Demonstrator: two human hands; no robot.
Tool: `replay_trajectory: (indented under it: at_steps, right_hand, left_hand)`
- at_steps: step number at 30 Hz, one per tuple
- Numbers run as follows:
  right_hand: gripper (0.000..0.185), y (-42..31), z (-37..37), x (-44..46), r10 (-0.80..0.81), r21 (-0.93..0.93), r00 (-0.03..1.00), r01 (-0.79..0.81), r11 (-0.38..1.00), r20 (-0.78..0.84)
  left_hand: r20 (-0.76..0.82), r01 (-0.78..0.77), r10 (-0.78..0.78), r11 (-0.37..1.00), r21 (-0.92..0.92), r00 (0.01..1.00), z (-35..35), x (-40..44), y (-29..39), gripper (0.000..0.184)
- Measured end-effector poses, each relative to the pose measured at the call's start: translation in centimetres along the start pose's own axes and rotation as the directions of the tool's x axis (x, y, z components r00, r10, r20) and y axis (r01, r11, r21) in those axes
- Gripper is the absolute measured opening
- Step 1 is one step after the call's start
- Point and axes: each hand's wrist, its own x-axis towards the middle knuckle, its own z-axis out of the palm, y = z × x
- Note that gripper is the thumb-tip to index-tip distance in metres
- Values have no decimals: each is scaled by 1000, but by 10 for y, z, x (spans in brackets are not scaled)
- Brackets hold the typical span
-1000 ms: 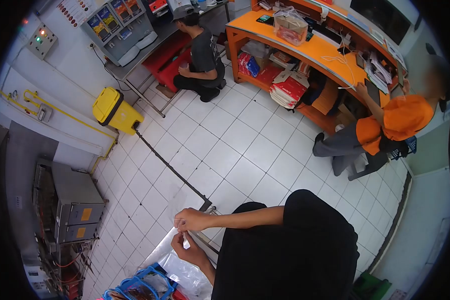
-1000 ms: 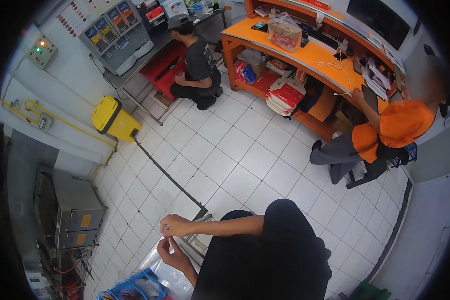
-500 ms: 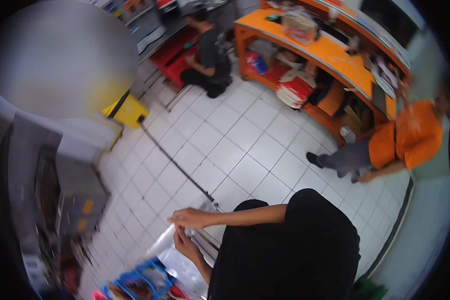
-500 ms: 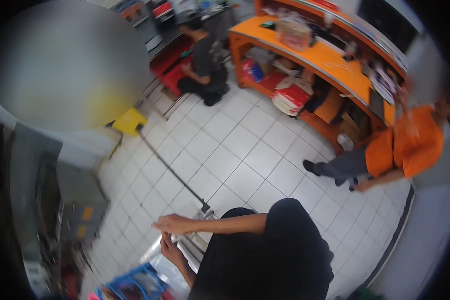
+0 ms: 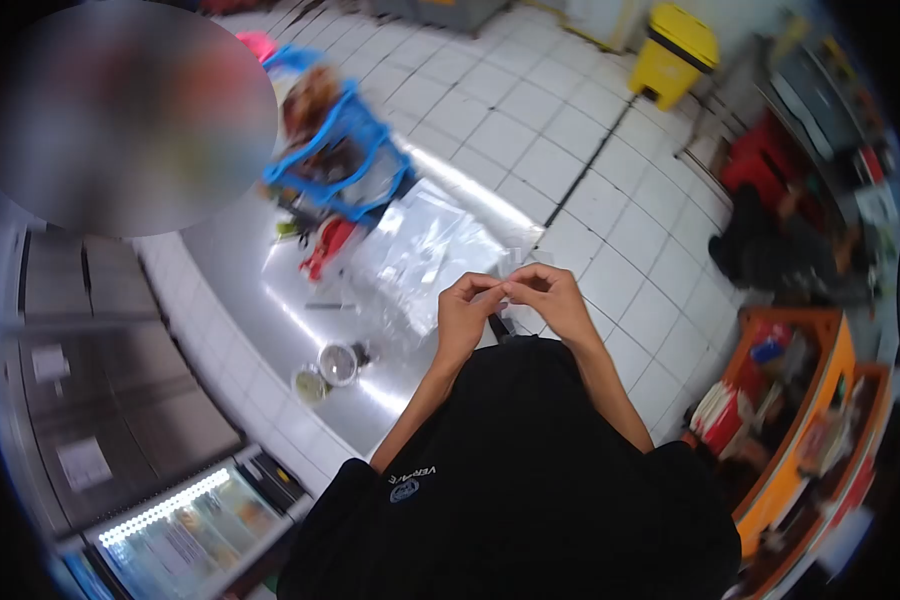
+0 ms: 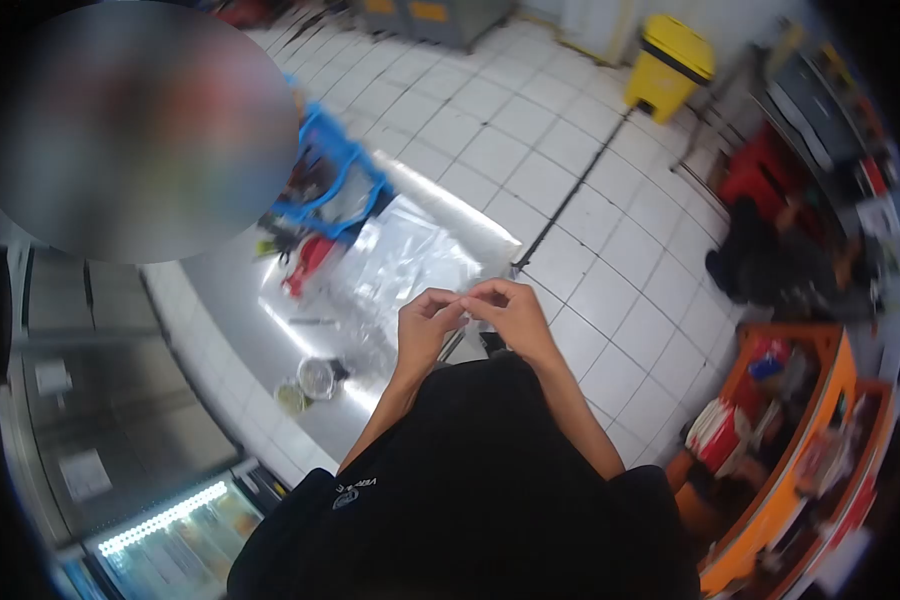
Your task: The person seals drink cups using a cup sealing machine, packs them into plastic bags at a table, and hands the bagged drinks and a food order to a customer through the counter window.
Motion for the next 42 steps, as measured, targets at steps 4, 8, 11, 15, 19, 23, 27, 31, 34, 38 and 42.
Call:
replay_trajectory:
  at_steps: [4, 8, 11, 15, 19, 23, 27, 31, 34, 38, 42]
  right_hand:
    - [20, -4, 37, 10, 121, 95, 977, -140, 986, 177]
    - [21, 7, 90, 14, 103, 26, 980, -109, 994, 168]
    - [19, -7, 128, 9, 169, 3, 975, -171, 985, 143]
    - [17, -8, 147, 16, 98, 12, 985, -101, 995, 141]
    - [13, -8, 160, 13, 76, -74, 975, -62, 995, 209]
    - [14, -16, 172, 11, -53, -269, 959, 130, 954, 277]
    - [13, -26, 175, 4, 44, -223, 967, 13, 975, 252]
    - [12, -16, 167, -2, 34, -272, 988, 8, 962, 148]
    - [7, 19, 162, 14, -148, -295, 987, 123, 948, -61]
    - [11, 13, 166, 23, -45, -56, 996, 41, 998, -76]
    - [14, 7, 156, 26, 44, -127, 980, -20, 992, 192]
  left_hand:
    - [-55, -104, 117, 975, 198, 992, -41, -26, 21, 17]
    - [-128, -322, 505, 705, 632, 854, -68, -49, 29, 27]
    - [-156, -303, 618, 571, 763, 771, -85, -64, 34, 27]
    - [-230, -377, 554, 763, 525, 800, -105, -77, 41, 21]
    - [-277, -290, 296, 955, 66, 914, -129, -77, 42, 16]
    - [-174, -227, 214, 972, -58, 961, -146, -72, 36, 17]
    - [-150, -146, 110, 958, -249, 982, -151, -72, 26, 16]
    - [-310, -272, 356, 920, 283, 882, -145, -81, 39, 12]
    - [-349, -324, 668, 669, 669, 657, -141, -75, 27, 9]
    - [-352, -369, 588, 769, 522, 728, -131, -69, 12, 10]
    - [-367, -379, 462, 883, 278, 808, -123, -64, 19, 12]
